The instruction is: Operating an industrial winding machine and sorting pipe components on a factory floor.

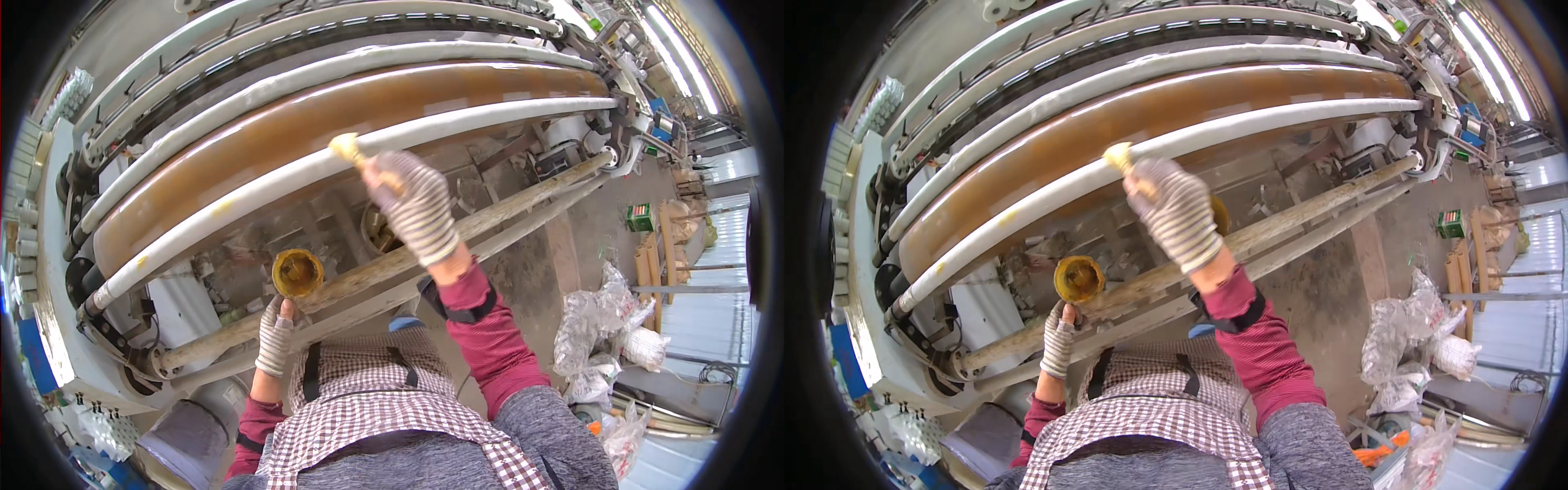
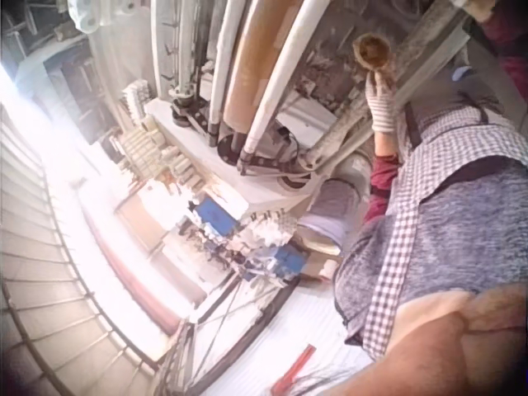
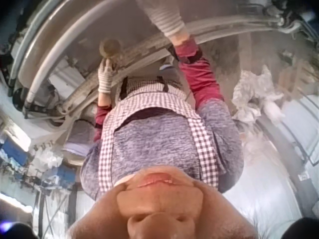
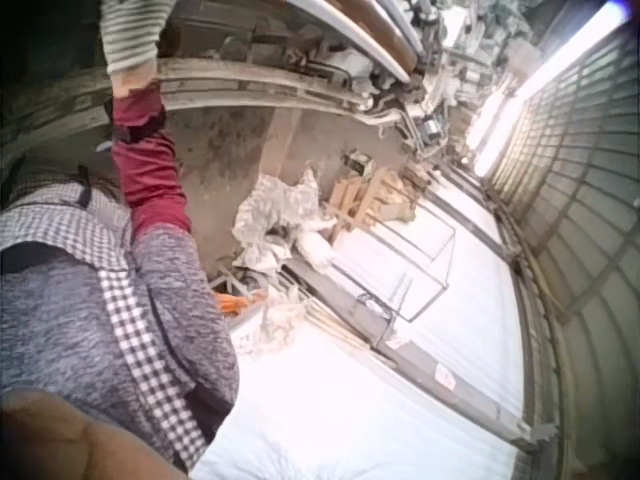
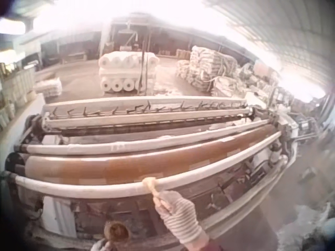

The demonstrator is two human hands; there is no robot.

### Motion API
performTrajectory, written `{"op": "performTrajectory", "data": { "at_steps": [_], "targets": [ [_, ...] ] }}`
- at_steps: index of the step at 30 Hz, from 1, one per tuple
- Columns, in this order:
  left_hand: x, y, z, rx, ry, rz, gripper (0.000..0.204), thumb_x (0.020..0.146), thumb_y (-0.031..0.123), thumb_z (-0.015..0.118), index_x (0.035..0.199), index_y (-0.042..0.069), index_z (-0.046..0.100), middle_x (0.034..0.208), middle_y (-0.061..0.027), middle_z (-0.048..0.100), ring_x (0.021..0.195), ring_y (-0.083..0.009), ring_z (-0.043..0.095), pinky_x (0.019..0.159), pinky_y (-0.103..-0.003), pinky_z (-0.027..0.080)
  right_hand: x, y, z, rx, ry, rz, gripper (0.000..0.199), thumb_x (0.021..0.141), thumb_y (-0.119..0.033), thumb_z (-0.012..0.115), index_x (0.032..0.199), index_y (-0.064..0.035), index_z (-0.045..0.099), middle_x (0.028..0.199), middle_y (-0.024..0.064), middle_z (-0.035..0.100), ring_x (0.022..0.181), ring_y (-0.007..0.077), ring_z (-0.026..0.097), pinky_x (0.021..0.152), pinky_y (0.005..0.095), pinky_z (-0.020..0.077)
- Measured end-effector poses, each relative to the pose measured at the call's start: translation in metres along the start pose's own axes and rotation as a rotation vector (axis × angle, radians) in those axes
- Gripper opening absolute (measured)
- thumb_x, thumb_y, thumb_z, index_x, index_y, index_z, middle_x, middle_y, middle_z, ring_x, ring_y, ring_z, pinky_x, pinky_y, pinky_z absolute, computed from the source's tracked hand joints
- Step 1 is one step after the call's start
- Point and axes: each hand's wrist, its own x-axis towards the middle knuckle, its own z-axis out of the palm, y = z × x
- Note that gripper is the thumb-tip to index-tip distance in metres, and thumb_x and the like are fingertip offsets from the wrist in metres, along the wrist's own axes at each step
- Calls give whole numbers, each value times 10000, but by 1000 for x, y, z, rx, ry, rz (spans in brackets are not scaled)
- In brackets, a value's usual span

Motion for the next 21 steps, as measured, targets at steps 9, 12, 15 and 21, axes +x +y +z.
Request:
{"op": "performTrajectory", "data": {
  "at_steps": [9, 12, 15, 21],
  "targets": [
    [-8, 32, 204, -130, 6, -49, 311, 1006, 340, 551, 876, 58, 556, 748, 30, 475, 685, -81, 433, 655, -251, 404, 4, 93, -167, 197, 135, -18, 156, 869, -22, 688, 1013, -69, 654, 851, 72, 679, 714, 134, 632, 598, 256, 517],
    [3, 41, 248, -155, -34, -62, 313, 1001, 342, 563, 885, 51, 558, 751, 27, 474, 689, -84, 434, 668, -253, 416, 33, 124, -175, -49, 32, -112, 166, 819, -6, 717, 950, -61, 632, 854, 113, 671, 729, 255, 661, 639, 330, 528],
    [25, 48, 284, -226, -78, -83, 310, 993, 335, 579, 896, 42, 558, 750, 27, 470, 682, -87, 420, 680, -250, 424, 27, 149, -205, 12, -21, -173, 153, 828, -15, 707, 964, -55, 650, 870, 114, 684, 724, 254, 664, 646, 324, 537],
    [74, 60, 352, -80, -199, -57, 358, 982, 390, 585, 871, 51, 555, 738, 32, 464, 684, -82, 414, 647, -243, 381, 43, 222, -285, -100, 140, 12, 152, 820, -11, 696, 955, -51, 640, 824, 156, 650, 717, 295, 640, 667, 355, 540]
  ]
}}
